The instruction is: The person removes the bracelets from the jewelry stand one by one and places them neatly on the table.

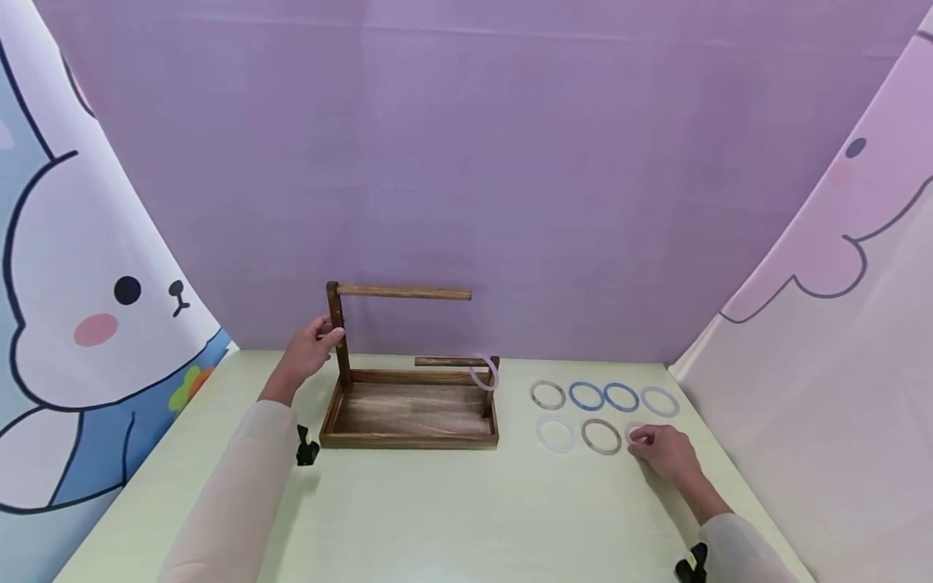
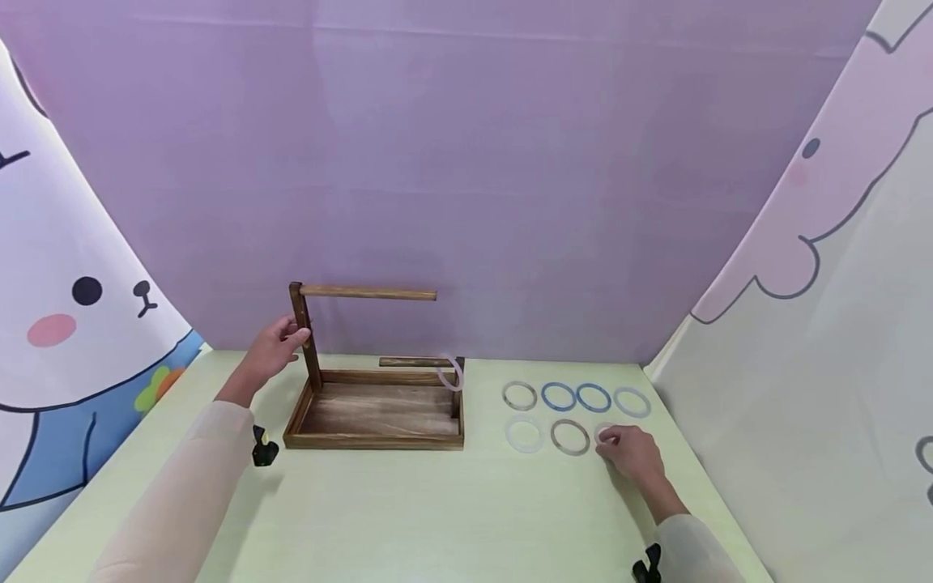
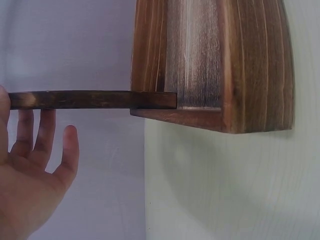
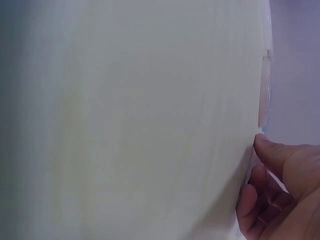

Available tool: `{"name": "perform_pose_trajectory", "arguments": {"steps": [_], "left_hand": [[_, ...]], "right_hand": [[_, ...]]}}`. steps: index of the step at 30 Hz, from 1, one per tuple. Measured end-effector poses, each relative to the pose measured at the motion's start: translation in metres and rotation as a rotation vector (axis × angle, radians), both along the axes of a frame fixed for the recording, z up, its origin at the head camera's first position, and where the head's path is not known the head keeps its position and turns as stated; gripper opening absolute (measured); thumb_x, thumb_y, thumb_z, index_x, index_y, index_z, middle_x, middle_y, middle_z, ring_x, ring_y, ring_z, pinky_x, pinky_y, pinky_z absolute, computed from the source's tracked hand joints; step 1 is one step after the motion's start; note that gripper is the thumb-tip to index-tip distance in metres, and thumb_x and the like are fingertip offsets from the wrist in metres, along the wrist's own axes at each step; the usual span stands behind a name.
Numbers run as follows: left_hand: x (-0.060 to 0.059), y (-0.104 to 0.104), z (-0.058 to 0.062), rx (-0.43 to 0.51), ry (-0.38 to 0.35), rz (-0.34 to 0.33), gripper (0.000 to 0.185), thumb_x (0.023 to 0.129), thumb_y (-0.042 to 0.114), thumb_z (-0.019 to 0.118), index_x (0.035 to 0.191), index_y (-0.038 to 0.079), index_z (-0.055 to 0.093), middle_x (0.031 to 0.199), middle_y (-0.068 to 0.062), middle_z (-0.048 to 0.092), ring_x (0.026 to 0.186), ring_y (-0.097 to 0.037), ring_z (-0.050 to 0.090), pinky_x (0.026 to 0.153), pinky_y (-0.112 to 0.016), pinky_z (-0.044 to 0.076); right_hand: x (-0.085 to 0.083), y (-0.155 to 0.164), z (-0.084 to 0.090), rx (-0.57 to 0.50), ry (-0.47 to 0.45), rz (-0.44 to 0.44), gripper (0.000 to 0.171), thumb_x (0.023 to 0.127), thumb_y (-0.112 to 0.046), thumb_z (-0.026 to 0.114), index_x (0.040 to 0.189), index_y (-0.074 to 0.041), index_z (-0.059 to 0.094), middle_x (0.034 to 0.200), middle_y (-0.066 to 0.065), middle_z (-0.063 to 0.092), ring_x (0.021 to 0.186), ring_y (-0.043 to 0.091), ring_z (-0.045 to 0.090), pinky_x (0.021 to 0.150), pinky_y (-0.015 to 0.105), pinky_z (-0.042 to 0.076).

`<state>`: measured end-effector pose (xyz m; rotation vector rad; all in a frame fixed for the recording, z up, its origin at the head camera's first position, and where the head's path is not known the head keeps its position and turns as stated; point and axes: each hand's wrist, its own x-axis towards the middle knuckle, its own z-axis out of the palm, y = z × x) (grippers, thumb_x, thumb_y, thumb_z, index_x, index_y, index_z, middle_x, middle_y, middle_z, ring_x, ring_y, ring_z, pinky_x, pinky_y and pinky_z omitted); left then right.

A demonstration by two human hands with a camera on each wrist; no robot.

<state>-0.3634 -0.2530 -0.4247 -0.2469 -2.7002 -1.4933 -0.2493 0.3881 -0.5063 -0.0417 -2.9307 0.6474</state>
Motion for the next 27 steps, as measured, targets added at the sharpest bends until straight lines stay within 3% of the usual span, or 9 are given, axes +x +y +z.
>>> {"name": "perform_pose_trajectory", "arguments": {"steps": [10,18,27], "left_hand": [[0.003,-0.001,0.004,0.020,-0.012,-0.018,0.069,0.109,0.045,0.043,0.161,0.003,0.023,0.157,-0.030,0.037,0.140,-0.047,0.043,0.108,-0.060,0.047],[0.003,-0.002,0.006,0.028,-0.014,-0.030,0.061,0.109,0.037,0.046,0.158,0.003,0.030,0.153,-0.030,0.043,0.137,-0.046,0.048,0.107,-0.059,0.048],[0.004,-0.003,0.000,0.012,-0.006,-0.023,0.068,0.108,0.038,0.048,0.158,-0.003,0.027,0.149,-0.032,0.045,0.135,-0.048,0.049,0.106,-0.057,0.050]], "right_hand": [[-0.003,0.000,0.001,0.011,-0.020,0.005,0.018,0.082,-0.018,0.080,0.097,-0.008,0.079,0.085,0.007,0.075,0.073,0.014,0.061,0.065,0.031,0.045],[-0.004,-0.010,0.009,0.031,-0.024,-0.018,0.030,0.085,-0.021,0.076,0.108,-0.003,0.076,0.093,0.012,0.076,0.076,0.019,0.065,0.060,0.031,0.046],[-0.006,-0.047,0.026,-0.069,0.085,0.012,0.031,0.091,-0.020,0.073,0.114,0.000,0.073,0.089,0.009,0.075,0.075,0.017,0.063,0.059,0.027,0.045]]}}
